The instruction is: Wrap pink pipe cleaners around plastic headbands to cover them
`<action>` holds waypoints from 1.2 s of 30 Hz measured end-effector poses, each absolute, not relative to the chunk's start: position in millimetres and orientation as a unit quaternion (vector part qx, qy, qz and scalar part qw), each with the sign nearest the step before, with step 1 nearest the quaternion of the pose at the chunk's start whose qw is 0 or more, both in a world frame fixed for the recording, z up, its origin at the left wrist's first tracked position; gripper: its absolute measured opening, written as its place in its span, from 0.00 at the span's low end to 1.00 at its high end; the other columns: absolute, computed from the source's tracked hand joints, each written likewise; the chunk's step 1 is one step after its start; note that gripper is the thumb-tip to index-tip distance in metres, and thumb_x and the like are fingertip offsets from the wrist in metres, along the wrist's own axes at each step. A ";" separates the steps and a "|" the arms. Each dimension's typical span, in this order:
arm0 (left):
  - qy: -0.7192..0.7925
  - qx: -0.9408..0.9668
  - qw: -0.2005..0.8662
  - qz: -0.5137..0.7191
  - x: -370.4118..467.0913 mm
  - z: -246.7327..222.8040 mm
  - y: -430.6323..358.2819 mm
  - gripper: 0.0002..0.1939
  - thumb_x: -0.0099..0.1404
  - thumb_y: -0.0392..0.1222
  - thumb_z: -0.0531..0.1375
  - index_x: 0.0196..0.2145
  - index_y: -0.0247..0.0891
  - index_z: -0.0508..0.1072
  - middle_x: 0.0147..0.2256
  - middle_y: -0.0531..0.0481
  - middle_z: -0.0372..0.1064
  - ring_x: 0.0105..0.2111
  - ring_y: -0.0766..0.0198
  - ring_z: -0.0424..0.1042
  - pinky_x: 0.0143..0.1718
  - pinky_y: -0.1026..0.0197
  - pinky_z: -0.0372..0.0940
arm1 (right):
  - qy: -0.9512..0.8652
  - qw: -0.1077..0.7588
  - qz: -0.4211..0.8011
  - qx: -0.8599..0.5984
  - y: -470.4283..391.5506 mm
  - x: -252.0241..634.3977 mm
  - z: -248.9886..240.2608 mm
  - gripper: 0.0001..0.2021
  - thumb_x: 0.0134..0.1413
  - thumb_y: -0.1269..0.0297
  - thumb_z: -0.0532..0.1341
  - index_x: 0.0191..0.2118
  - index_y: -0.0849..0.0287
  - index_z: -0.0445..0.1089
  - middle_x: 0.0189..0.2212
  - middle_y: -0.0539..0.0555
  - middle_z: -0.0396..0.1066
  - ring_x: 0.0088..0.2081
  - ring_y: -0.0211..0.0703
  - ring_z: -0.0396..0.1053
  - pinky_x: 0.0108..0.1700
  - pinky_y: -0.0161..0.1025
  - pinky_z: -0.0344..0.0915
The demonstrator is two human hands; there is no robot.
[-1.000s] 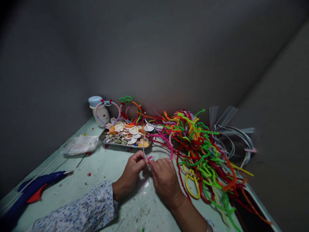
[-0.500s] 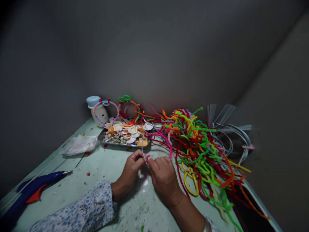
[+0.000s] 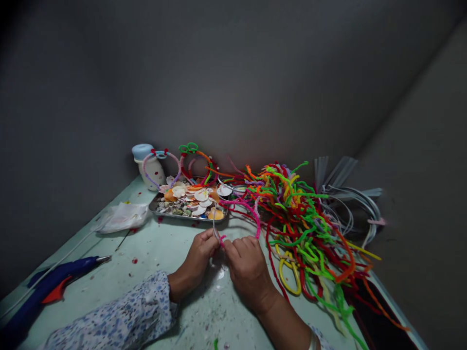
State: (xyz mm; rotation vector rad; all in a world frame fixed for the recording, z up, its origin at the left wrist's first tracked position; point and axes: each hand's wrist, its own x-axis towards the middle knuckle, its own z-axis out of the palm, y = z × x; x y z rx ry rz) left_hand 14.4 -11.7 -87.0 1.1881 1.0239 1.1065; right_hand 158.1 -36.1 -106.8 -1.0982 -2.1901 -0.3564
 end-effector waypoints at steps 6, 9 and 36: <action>0.400 0.511 0.590 0.481 12.3 -86.1 -11.3 0.08 0.56 0.37 0.57 0.22 0.37 0.61 0.20 0.57 0.52 0.23 0.69 0.51 0.25 0.65 0.50 | -0.818 0.368 -0.102 -0.430 -34.6 158.3 -106.6 0.09 0.62 0.73 0.52 0.41 0.63 0.69 0.25 0.54 0.64 0.31 0.46 0.59 0.37 0.44 0.56; 0.358 0.477 0.615 0.516 11.1 -86.5 -7.5 0.03 0.58 0.38 0.57 0.32 0.38 0.69 0.26 0.55 0.59 0.26 0.68 0.57 0.29 0.65 0.54 | -0.804 0.403 -0.064 -0.432 -34.5 160.1 -107.3 0.07 0.62 0.73 0.53 0.42 0.62 0.67 0.27 0.53 0.64 0.31 0.45 0.60 0.38 0.44 0.57; 0.279 0.679 0.520 0.437 -1.0 -59.7 -1.1 0.09 0.63 0.41 0.59 0.35 0.41 0.79 0.41 0.45 0.68 0.46 0.57 0.66 0.54 0.54 0.56 | -0.756 0.507 0.052 -0.411 -42.7 162.7 -103.3 0.08 0.61 0.73 0.52 0.38 0.56 0.66 0.28 0.51 0.64 0.32 0.42 0.64 0.38 0.41 0.62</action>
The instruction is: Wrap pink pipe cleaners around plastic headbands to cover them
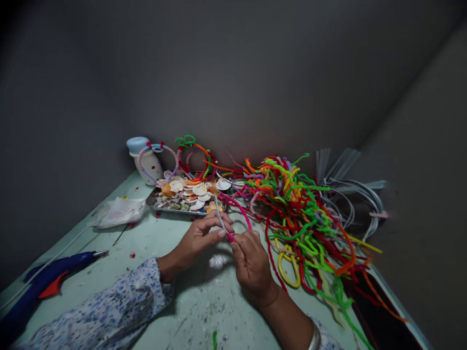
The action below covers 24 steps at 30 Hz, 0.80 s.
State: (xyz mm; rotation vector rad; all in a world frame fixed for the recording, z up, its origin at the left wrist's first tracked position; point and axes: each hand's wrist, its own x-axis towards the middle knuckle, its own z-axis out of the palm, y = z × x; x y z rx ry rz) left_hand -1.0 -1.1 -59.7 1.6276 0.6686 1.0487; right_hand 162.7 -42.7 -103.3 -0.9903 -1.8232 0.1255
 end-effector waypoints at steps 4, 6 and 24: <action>0.289 0.683 0.508 0.438 -0.5 -62.4 0.8 0.09 0.63 0.43 0.59 0.35 0.40 0.79 0.39 0.45 0.68 0.45 0.57 0.67 0.53 0.54 0.56 | -0.753 0.510 0.051 -0.413 -41.5 163.7 -104.9 0.09 0.61 0.73 0.52 0.41 0.55 0.67 0.29 0.51 0.67 0.33 0.43 0.65 0.39 0.42 0.63; 0.296 0.682 0.505 0.438 -0.7 -63.3 2.0 0.08 0.62 0.44 0.60 0.34 0.40 0.79 0.39 0.45 0.67 0.45 0.56 0.67 0.53 0.54 0.56 | -0.753 0.508 0.053 -0.414 -41.2 163.8 -105.2 0.10 0.61 0.73 0.52 0.41 0.55 0.67 0.30 0.51 0.68 0.33 0.43 0.66 0.39 0.42 0.63; 0.298 0.685 0.513 0.423 -0.6 -61.0 4.4 0.11 0.62 0.46 0.59 0.25 0.37 0.71 0.33 0.49 0.65 0.37 0.60 0.64 0.46 0.59 0.57 | -0.760 0.495 0.041 -0.419 -40.5 163.4 -103.9 0.09 0.62 0.72 0.52 0.41 0.56 0.68 0.28 0.51 0.66 0.32 0.43 0.64 0.38 0.42 0.63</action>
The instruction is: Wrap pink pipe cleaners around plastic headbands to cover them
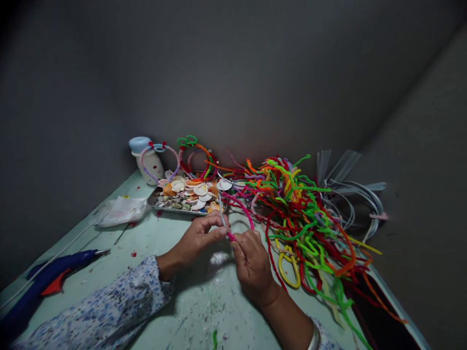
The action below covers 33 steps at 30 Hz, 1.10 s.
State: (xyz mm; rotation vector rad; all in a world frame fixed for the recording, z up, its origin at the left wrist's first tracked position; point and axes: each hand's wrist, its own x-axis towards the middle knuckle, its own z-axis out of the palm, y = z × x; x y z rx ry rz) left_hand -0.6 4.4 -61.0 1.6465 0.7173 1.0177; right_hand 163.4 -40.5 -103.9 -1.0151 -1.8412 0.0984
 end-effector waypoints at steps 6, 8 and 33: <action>0.320 0.661 0.542 0.408 -1.0 -59.3 6.6 0.14 0.58 0.49 0.61 0.23 0.35 0.70 0.29 0.50 0.63 0.32 0.63 0.62 0.38 0.62 0.57 | -0.757 0.490 0.011 -0.433 -41.1 161.9 -100.6 0.08 0.62 0.71 0.52 0.39 0.56 0.68 0.26 0.50 0.65 0.30 0.42 0.64 0.36 0.41 0.62; 0.322 0.652 0.554 0.405 -1.0 -60.0 7.0 0.14 0.58 0.48 0.61 0.23 0.35 0.70 0.28 0.51 0.63 0.31 0.63 0.61 0.36 0.62 0.57 | -0.758 0.490 0.010 -0.429 -40.7 161.6 -100.7 0.08 0.62 0.71 0.53 0.39 0.56 0.68 0.26 0.50 0.65 0.30 0.42 0.64 0.36 0.41 0.62; 0.341 0.622 0.603 0.366 -0.7 -56.9 8.1 0.17 0.59 0.51 0.60 0.23 0.34 0.66 0.24 0.55 0.58 0.26 0.68 0.55 0.31 0.63 0.51 | -0.766 0.484 0.025 -0.422 -38.4 164.6 -109.2 0.07 0.62 0.73 0.53 0.42 0.58 0.66 0.29 0.51 0.65 0.32 0.43 0.64 0.40 0.43 0.60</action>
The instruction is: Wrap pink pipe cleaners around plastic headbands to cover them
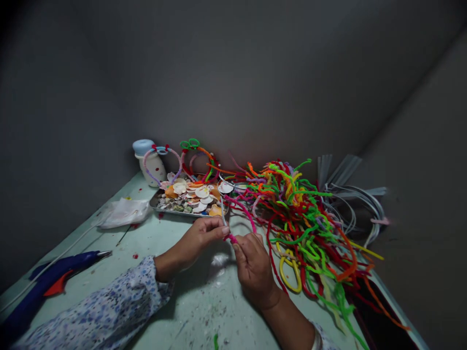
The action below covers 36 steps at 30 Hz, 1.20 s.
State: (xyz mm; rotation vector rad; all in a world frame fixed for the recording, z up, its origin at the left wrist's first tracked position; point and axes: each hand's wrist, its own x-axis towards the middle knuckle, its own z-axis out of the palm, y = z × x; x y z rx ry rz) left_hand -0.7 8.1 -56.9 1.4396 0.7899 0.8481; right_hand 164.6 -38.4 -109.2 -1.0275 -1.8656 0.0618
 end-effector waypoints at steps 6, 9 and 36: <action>0.347 0.612 0.609 0.366 -0.9 -52.7 6.7 0.17 0.57 0.51 0.61 0.22 0.34 0.67 0.22 0.56 0.59 0.25 0.68 0.55 0.30 0.63 0.51 | -0.768 0.479 0.024 -0.425 -37.7 164.9 -108.6 0.07 0.62 0.73 0.53 0.41 0.57 0.66 0.29 0.51 0.65 0.33 0.43 0.64 0.41 0.43 0.60; 0.351 0.602 0.621 0.359 -1.1 -50.3 6.3 0.17 0.57 0.51 0.62 0.23 0.34 0.66 0.22 0.57 0.57 0.24 0.69 0.54 0.29 0.64 0.50 | -0.767 0.483 0.025 -0.422 -37.6 165.4 -108.5 0.07 0.62 0.73 0.53 0.42 0.57 0.66 0.29 0.51 0.65 0.33 0.43 0.64 0.40 0.43 0.59; 0.380 0.608 0.614 0.331 -5.0 -41.9 5.9 0.12 0.57 0.46 0.61 0.23 0.34 0.71 0.21 0.56 0.62 0.25 0.69 0.58 0.31 0.64 0.53 | -0.763 0.493 0.042 -0.415 -39.3 165.4 -107.1 0.08 0.62 0.73 0.52 0.42 0.56 0.66 0.30 0.52 0.67 0.34 0.44 0.65 0.40 0.43 0.60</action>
